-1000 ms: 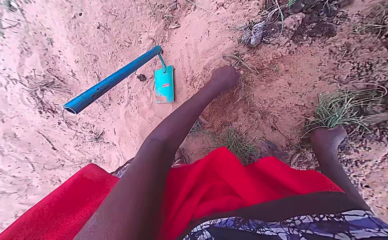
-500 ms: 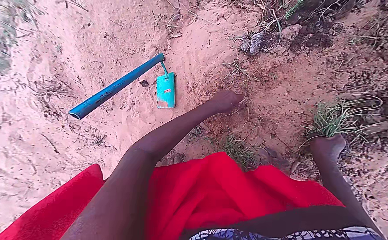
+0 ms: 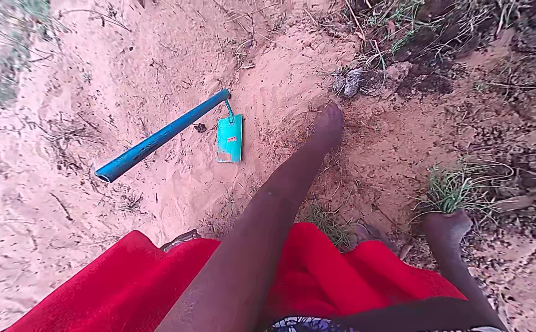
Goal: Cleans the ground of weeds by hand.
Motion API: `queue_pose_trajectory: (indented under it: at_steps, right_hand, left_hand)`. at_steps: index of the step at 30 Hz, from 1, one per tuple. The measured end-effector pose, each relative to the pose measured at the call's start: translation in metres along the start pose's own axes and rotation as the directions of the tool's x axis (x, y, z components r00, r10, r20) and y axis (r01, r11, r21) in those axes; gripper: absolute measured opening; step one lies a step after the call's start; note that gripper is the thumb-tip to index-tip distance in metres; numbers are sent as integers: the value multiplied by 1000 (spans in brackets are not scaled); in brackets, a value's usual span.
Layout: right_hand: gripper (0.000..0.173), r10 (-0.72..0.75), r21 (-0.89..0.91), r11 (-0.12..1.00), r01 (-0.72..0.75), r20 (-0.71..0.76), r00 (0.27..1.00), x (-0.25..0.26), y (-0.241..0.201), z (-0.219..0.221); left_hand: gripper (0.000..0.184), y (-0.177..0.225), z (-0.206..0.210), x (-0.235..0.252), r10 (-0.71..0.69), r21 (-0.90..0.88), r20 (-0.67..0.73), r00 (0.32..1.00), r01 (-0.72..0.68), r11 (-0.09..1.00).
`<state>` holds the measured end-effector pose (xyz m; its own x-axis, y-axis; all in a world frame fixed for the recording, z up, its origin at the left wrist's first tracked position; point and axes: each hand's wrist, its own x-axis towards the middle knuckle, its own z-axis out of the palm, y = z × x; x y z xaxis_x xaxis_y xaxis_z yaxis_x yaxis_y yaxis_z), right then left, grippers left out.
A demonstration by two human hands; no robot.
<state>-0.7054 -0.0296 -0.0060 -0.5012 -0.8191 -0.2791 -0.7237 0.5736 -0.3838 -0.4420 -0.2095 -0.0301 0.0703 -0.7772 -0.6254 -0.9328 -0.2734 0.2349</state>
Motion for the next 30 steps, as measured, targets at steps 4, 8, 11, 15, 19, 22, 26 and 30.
queue_pose_trajectory:
  at_steps: [4, 8, 11, 15, 19, 22, 26, 30]
  right_hand:
    - [36, -25, -10, 1000, 25, -16, 1000, 1, -2, 0]
    - [35, -62, -22, 998, 61, -37, 997, 1, 1, 3]
    - [35, -50, -19, 999, 49, -29, 998, 1, 0, 2]
    - [36, -43, -26, 999, 43, -20, 999, 2, 1, 1]
    - [35, -14, -36, 999, 14, 1, 1000, 3, -1, 2]
    - [36, -4, -44, 999, 5, 8, 1000, 1, -2, 2]
    - [33, 6, -57, 998, -6, 3, 1000, -1, -2, 0]
    - [32, -24, -60, 998, 24, 1, 1000, -1, -1, 2]
  left_hand:
    - [46, 2, -8, 8, -64, -140, 25, 998, 67, 988]
    - [39, -11, -16, 12, -104, -329, 82, 991, 126, 936]
    - [32, -16, -21, 14, -20, -184, 100, 995, 38, 982]
    - [36, -34, -3, -2, 247, -55, 116, 962, -242, 969]
    - [31, -70, 14, -38, 400, 14, -3, 916, -400, 916]
    - [34, -79, 2, -11, 384, 68, -131, 914, -378, 923]
    - [38, -50, -16, 32, 539, 241, -43, 841, -515, 822]
    - [43, -44, -12, 54, 458, 268, -51, 888, -429, 862]
